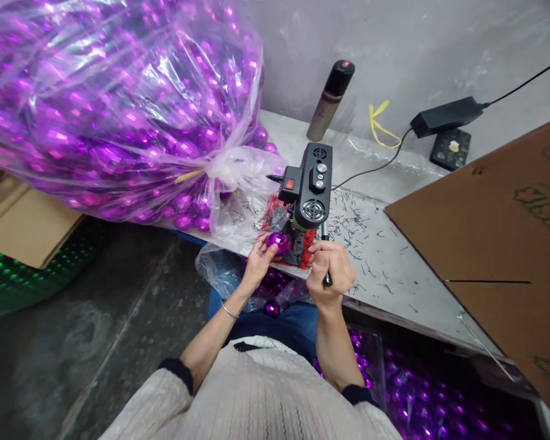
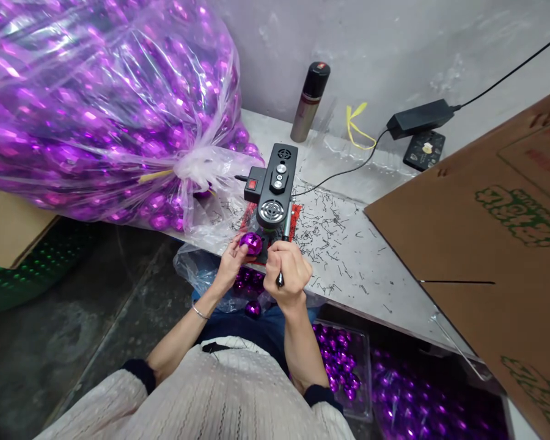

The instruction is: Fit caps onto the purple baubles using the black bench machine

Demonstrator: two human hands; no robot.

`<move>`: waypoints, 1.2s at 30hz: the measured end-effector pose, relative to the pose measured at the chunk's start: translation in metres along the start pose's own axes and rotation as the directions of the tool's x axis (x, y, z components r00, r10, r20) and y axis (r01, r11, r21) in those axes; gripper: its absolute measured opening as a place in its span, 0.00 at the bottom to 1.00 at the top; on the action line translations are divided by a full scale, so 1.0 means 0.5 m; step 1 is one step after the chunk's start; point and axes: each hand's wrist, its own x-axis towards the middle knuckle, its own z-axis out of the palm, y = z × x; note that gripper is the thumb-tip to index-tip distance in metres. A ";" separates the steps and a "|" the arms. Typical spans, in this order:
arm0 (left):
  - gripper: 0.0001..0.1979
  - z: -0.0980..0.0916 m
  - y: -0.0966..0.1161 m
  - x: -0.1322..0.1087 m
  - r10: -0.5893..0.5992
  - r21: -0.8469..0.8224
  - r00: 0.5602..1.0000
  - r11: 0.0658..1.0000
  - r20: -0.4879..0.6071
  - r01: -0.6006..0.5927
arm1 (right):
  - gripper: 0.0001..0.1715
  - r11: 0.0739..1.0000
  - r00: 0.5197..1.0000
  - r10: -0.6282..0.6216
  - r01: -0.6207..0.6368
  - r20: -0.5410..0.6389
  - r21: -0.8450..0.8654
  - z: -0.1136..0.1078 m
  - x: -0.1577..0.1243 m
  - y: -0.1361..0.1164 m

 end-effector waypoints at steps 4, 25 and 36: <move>0.34 -0.003 -0.003 0.006 0.302 0.444 0.953 0.853 0.009 -0.274 | 0.11 1.000 1.000 0.003 -0.003 0.018 0.005 -0.002 -0.002 0.000; 0.28 -0.007 0.003 0.046 0.485 0.693 0.839 0.516 0.247 -0.503 | 0.12 1.000 0.999 0.002 -0.003 0.043 0.001 -0.006 -0.004 -0.002; 0.33 0.015 -0.029 0.076 0.498 0.666 0.841 0.556 0.213 -0.498 | 0.12 1.000 0.999 0.025 -0.026 0.037 0.008 -0.009 0.004 -0.008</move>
